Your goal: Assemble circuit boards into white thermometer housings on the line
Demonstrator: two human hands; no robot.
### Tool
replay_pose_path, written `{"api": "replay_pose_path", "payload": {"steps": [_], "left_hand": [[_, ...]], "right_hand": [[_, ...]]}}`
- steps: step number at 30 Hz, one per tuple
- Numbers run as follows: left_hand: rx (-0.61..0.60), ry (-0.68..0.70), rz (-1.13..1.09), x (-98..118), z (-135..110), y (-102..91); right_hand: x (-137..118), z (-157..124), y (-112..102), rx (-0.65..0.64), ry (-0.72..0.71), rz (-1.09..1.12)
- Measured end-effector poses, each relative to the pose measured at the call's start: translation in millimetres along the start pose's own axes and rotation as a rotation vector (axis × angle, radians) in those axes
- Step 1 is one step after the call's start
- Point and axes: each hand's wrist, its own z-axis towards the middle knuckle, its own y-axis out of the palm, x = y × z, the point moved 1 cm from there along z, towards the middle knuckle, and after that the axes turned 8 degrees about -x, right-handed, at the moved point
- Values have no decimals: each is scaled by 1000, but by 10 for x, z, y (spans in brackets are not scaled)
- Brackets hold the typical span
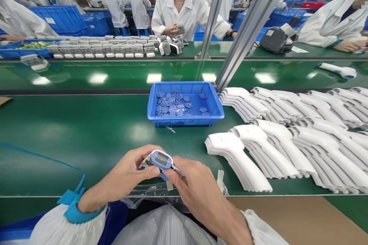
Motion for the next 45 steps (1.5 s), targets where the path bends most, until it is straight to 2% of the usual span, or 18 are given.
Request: {"api": "replay_pose_path", "payload": {"steps": [2, 5, 9, 12, 16, 19, 22, 24, 26, 29, 32, 35, 38, 42, 45], "left_hand": [[0, 31, 88, 15, -4, -5], [90, 29, 216, 17, -17, 27], [128, 70, 335, 38, -56, 100], [141, 99, 381, 69, -78, 137], [272, 38, 401, 53, -34, 107], [356, -22, 187, -32, 31, 14], [346, -64, -138, -114, 70, -87], [354, -109, -262, -132, 68, -136], [360, -128, -308, -113, 53, -162], [297, -109, -312, -56, 35, -155], [236, -84, -307, -18, 28, -125], [215, -66, -290, -1, 22, -101], [183, -48, -284, 21, 19, -85], [134, -22, -290, 30, 17, -73], [149, 24, -307, -3, 12, -82]], "right_hand": [[-7, -30, -67, 133, -17, -33], [-21, -56, -101, 302, -38, -54], [-77, -20, -62, 322, -65, -163], [-211, 0, -82, 326, -100, -312], [-353, -69, -214, 494, -185, -543], [-120, -150, -234, 605, -68, -682], [331, -238, -106, 576, 53, -863], [556, -329, -30, 576, 72, -862], [643, -444, -43, 659, 134, -850], [634, -595, -215, 778, 316, -985], [688, -662, -411, 714, 398, -1089], [780, -689, -509, 711, 353, -1045], [702, -656, -476, 775, 209, -937], [271, -406, -254, 726, -88, -876], [-61, -129, -71, 666, -227, -897]]}}
